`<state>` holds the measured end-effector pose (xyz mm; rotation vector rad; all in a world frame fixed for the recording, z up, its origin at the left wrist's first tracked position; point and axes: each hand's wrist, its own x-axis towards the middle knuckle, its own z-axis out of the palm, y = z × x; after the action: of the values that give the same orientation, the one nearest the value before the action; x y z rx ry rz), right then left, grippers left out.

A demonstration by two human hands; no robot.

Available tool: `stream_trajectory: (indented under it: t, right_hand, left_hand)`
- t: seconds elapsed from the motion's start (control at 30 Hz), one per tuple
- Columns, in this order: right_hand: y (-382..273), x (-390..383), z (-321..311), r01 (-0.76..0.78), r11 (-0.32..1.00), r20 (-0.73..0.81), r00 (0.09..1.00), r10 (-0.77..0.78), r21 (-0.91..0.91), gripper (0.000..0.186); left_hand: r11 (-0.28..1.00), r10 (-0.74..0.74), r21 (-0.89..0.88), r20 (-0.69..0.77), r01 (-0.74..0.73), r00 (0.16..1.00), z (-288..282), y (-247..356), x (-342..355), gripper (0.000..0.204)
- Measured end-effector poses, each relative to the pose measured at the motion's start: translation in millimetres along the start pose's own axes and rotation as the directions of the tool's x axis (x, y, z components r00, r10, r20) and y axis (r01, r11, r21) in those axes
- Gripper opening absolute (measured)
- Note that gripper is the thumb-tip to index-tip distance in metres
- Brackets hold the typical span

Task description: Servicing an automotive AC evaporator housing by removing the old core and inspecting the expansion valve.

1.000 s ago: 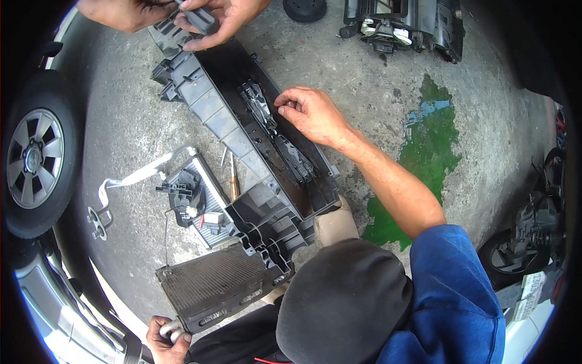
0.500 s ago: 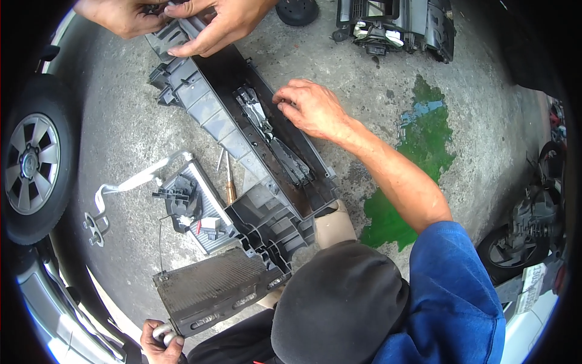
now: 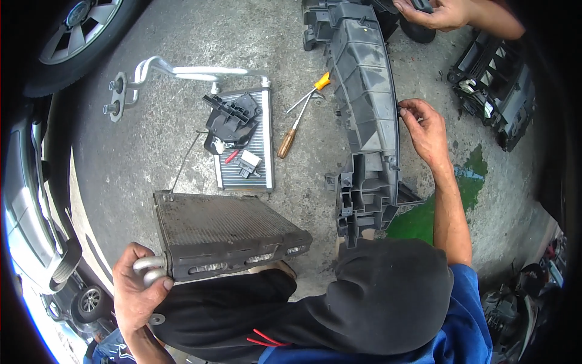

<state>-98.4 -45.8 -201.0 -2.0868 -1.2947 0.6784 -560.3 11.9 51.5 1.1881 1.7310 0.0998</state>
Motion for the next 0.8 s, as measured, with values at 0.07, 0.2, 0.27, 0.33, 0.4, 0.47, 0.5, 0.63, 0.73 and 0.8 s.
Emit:
stream_trajectory:
  t: [0.07, 0.2, 0.27, 0.33, 0.4, 0.47, 0.5, 0.63, 0.73, 0.8]
  right_hand:
    - [2.7, -7.0, 3.2, 0.005, 1.000, 0.001, 1.000, -0.005, -0.010, 0.020]
    - [7.5, -18.3, -4.1, -0.112, 0.994, -0.047, 0.993, 0.111, -0.005, 0.020]
    - [6.0, -20.1, -15.0, -0.158, 0.987, -0.049, 0.986, 0.158, 0.014, 0.020]
    - [6.1, -15.0, -14.4, -0.110, 0.992, -0.026, 0.994, 0.109, -0.054, 0.020]
    - [4.4, -3.9, -7.3, -0.028, 0.998, -0.003, 1.000, 0.028, -0.064, 0.019]
    - [14.3, 4.6, 0.6, 0.129, 0.971, 0.039, 0.992, -0.124, -0.203, 0.020]
    - [8.2, 8.0, 2.3, 0.176, 0.951, 0.093, 0.983, -0.157, -0.254, 0.019]
    - [4.6, 23.4, 11.6, 0.450, 0.805, 0.166, 0.893, -0.419, -0.387, 0.020]
    - [-16.2, 36.9, 23.1, 0.620, 0.589, 0.376, 0.784, -0.494, -0.519, 0.015]
    - [-20.9, 44.4, 37.1, 0.660, 0.506, 0.428, 0.749, -0.507, -0.556, 0.016]
  left_hand:
    - [0.999, -0.015, -0.041, 0.013, 0.015, 1.000, -4.9, -5.1, 3.1, 0.038]
    - [0.998, -0.010, -0.058, 0.051, 0.013, 0.999, -3.7, -3.7, 10.6, 0.038]
    - [0.999, 0.015, -0.048, 0.070, -0.012, 0.997, -4.2, 0.1, 10.3, 0.038]
    - [0.998, 0.059, -0.029, 0.091, -0.056, 0.994, -9.7, -8.7, 13.1, 0.036]
    - [0.996, 0.092, 0.003, 0.030, -0.093, 0.995, -9.4, -13.9, 13.0, 0.047]
    - [0.984, 0.170, 0.039, 0.095, -0.174, 0.981, -21.3, -26.6, 23.6, 0.051]
    - [0.978, 0.194, 0.047, 0.132, -0.202, 0.972, -33.2, -36.2, 31.7, 0.048]
    - [0.986, 0.129, 0.083, 0.143, -0.142, 0.981, -29.8, -30.2, 33.6, 0.037]
    - [0.993, 0.016, 0.120, 0.056, -0.023, 0.998, -26.5, -15.7, 22.3, 0.028]
    - [0.991, -0.017, 0.136, 0.029, 0.013, 0.999, -23.0, -9.6, 18.5, 0.026]
